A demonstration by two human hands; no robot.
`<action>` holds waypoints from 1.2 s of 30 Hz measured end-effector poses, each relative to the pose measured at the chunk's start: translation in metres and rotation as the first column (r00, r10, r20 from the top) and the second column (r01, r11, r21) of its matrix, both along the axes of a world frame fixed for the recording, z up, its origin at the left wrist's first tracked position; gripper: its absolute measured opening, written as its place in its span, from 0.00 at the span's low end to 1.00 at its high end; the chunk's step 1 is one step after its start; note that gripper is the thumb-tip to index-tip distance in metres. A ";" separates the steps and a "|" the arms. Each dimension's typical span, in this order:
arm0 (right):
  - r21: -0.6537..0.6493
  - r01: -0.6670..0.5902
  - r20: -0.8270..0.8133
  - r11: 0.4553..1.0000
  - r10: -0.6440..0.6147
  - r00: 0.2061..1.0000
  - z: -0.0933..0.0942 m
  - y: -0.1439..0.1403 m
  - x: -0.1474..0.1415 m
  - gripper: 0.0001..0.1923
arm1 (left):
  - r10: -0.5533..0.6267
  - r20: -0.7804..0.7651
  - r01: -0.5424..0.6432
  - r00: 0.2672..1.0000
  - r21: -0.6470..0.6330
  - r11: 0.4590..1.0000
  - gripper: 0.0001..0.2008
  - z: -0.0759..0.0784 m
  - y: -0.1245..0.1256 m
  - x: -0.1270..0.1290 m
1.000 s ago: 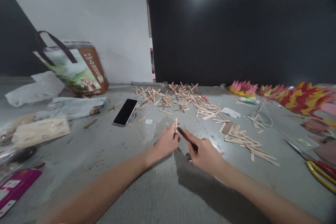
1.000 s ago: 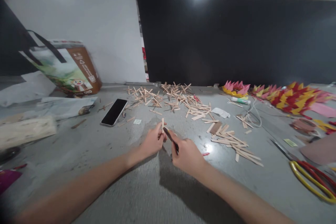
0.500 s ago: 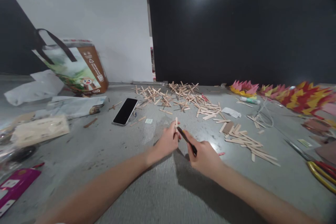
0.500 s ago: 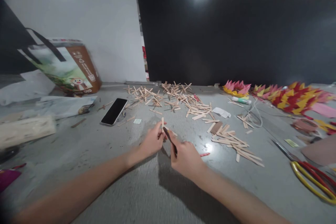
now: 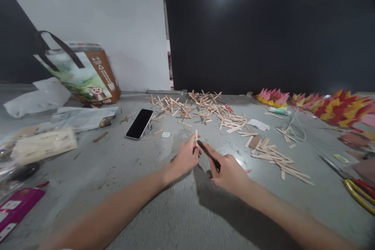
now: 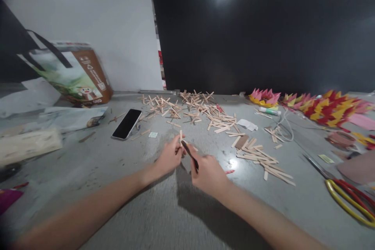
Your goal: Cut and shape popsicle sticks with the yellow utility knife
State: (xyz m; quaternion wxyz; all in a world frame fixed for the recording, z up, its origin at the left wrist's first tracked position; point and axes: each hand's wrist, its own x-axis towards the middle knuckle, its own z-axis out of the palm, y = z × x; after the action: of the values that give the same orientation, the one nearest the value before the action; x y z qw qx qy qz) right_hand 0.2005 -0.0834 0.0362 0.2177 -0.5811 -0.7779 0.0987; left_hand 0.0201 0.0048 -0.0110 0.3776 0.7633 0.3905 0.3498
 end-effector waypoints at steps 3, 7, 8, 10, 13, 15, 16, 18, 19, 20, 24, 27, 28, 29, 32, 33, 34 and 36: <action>-0.030 -0.062 -0.025 0.998 0.061 0.998 0.016 0.006 0.006 0.29 | 0.001 -0.029 -0.001 1.000 0.004 1.000 0.20 0.002 -0.001 0.000; -0.059 -0.093 -0.024 0.994 0.091 0.996 0.028 0.012 0.007 0.28 | 0.024 -0.020 -0.024 1.000 -0.003 1.000 0.19 0.003 -0.001 0.000; -0.056 -0.081 -0.020 0.995 0.080 0.997 0.025 0.011 0.005 0.29 | 0.030 -0.012 -0.030 0.999 -0.007 1.000 0.19 0.003 -0.001 0.000; -0.038 -0.056 -0.012 0.998 0.055 0.998 0.013 0.008 0.000 0.31 | 0.044 0.001 -0.044 0.999 -0.017 0.999 0.18 0.001 0.000 -0.001; 0.004 -0.020 0.034 1.000 0.020 0.999 0.000 0.004 -0.005 0.33 | 0.061 -0.006 -0.062 0.998 -0.008 0.998 0.17 -0.001 0.000 -0.001; -0.001 -0.028 0.051 1.000 0.028 0.998 0.006 0.005 -0.003 0.32 | 0.050 -0.014 -0.050 0.999 0.008 0.999 0.18 -0.002 0.000 -0.001; -0.014 -0.046 0.047 0.999 0.047 0.998 0.012 0.007 -0.001 0.31 | 0.043 -0.015 -0.043 0.999 0.015 0.999 0.18 -0.002 -0.001 -0.001; -0.044 -0.083 0.023 0.996 0.084 0.996 0.025 0.012 0.004 0.29 | 0.038 -0.018 -0.037 0.999 0.024 0.999 0.18 -0.001 -0.001 -0.001; -0.052 -0.091 0.016 0.995 0.092 0.996 0.030 0.013 0.005 0.28 | 0.042 -0.021 -0.041 0.999 0.026 0.999 0.18 0.000 -0.001 -0.001; -0.055 -0.093 0.014 0.994 0.094 0.995 0.033 0.015 0.005 0.27 | 0.048 -0.023 -0.047 0.999 0.026 0.999 0.18 0.000 -0.001 -0.001; -0.014 -0.052 0.061 0.999 0.053 0.997 0.016 0.011 -0.001 0.31 | 0.076 0.002 -0.076 0.997 -0.001 0.997 0.18 0.002 0.001 -0.002; 0.021 -0.044 0.111 0.999 0.041 0.993 0.000 0.007 -0.007 0.33 | 0.085 0.018 -0.084 0.996 -0.003 0.996 0.17 0.002 0.002 -0.002; 0.019 -0.044 0.119 0.999 0.042 0.992 0.000 0.006 -0.007 0.33 | 0.082 0.017 -0.082 0.997 0.004 0.997 0.17 0.001 0.002 -0.002; 0.009 -0.043 0.121 0.999 0.042 0.992 0.003 0.007 -0.006 0.33 | 0.077 0.015 -0.077 0.997 0.010 0.997 0.17 0.001 0.002 -0.002; -0.027 -0.058 0.094 0.998 0.060 0.994 0.020 0.011 -0.001 0.31 | 0.054 0.002 -0.054 0.999 0.015 0.998 0.17 -0.001 0.001 -0.002; -0.031 -0.069 0.085 0.997 0.071 0.994 0.025 0.012 0.002 0.29 | 0.047 -0.002 -0.047 0.999 0.015 0.999 0.18 -0.002 0.001 -0.002; -0.032 -0.074 0.080 0.997 0.076 0.994 0.028 0.012 0.003 0.29 | 0.041 -0.004 -0.041 0.999 0.017 0.999 0.18 -0.002 0.001 -0.002; -0.020 -0.070 0.093 0.997 0.072 0.993 0.027 0.012 0.005 0.28 | 0.041 -0.003 -0.041 0.999 0.022 0.999 0.19 -0.002 0.001 -0.002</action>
State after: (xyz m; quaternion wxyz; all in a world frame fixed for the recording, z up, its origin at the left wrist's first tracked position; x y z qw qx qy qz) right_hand 0.2057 -0.0710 0.0629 0.1726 -0.5589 -0.8066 0.0853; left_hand 0.0185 0.0061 -0.0132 0.3615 0.7597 0.4028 0.3605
